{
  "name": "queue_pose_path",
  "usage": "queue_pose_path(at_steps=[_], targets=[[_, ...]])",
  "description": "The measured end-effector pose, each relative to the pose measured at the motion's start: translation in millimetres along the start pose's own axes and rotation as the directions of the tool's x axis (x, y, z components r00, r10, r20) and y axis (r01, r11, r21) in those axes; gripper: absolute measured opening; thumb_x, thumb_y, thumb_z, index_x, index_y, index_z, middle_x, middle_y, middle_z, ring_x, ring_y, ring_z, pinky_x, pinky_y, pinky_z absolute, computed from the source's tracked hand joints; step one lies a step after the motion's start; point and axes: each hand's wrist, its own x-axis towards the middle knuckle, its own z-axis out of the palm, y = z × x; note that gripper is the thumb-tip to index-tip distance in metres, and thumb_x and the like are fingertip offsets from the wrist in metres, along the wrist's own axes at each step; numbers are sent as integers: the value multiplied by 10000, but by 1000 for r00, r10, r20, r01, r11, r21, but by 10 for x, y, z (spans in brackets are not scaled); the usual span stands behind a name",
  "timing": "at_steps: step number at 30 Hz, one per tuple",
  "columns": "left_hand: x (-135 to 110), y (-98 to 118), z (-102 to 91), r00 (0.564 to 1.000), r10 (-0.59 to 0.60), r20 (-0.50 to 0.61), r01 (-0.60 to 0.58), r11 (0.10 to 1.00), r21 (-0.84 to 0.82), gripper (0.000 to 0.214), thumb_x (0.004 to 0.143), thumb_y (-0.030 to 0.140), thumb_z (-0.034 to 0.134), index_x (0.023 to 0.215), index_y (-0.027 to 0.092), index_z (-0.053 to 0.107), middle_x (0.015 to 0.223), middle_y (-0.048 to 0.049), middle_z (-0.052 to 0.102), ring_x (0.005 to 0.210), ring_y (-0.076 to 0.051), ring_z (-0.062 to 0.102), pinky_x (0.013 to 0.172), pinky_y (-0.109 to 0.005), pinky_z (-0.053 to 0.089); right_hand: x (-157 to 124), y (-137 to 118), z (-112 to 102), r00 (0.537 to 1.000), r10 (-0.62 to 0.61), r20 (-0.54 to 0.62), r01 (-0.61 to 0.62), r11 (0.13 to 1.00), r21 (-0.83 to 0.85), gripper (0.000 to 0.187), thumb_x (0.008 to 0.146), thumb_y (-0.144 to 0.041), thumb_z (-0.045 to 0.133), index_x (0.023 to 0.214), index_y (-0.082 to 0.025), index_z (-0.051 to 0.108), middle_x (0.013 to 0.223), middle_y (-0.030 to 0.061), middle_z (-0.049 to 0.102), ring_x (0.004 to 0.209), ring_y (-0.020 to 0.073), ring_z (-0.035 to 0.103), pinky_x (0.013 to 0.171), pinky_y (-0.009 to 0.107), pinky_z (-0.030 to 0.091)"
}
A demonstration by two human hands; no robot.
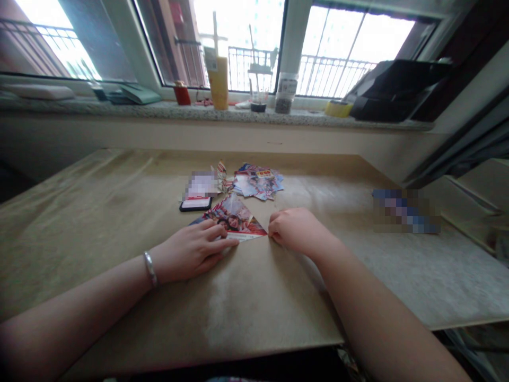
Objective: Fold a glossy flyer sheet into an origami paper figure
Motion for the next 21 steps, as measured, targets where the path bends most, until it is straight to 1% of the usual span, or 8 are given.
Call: queue_pose_path(at_steps=[3,5,8,11,15,18,21], targets=[[-3,-3,4,1000,-10,11,10,1000,-8,328,917,287,402,1223,246,513,996,-81,537,930,-225,468,824,-355,419,9,-28,-9,999,-17,-49,16,1000,-24,193,786,-160,524,745,-216,704,806,14,702,706,146,613,580,253,346],[-4,-4,3,1000,-15,14,15,1000,-16,332,912,287,411,1227,249,510,1013,-83,532,935,-228,464,826,-359,420,26,-60,0,993,-38,-113,39,999,10,196,816,-172,508,796,-203,700,828,27,697,730,150,609,614,257,368],[-5,-7,4,1000,-18,8,19,999,-38,329,905,284,422,1217,244,518,1031,-84,525,939,-228,456,838,-365,418,64,-104,55,978,-103,-180,128,984,128,208,849,-173,495,872,-206,700,866,34,689,794,144,600,689,253,400],[-2,-14,17,1000,-29,4,29,998,-61,323,900,286,436,1205,237,530,1026,-87,522,940,-228,450,853,-374,415,113,-138,147,964,-188,-190,222,958,182,218,861,-170,491,887,-208,704,878,38,680,811,144,591,723,253,411],[15,-31,59,999,-38,-12,38,997,-73,336,915,280,414,1236,266,512,1018,-81,518,942,-222,446,875,-384,408,180,-188,244,951,-200,-236,241,958,158,216,864,-174,490,881,-201,703,846,49,657,785,152,570,702,257,410],[33,-38,81,999,-42,-34,39,997,-69,345,922,277,404,1253,300,496,1011,-74,518,924,-217,451,867,-385,412,216,-237,279,934,-224,-279,273,950,149,229,863,-156,473,914,-207,691,863,51,644,798,153,554,718,259,411],[45,-36,76,998,-42,-44,39,997,-68,329,919,268,408,1228,294,517,997,-72,524,914,-214,463,862,-381,415,236,-292,289,940,-201,-277,249,956,152,225,848,-145,473,890,-206,686,877,50,637,830,162,546,746,267,412]])
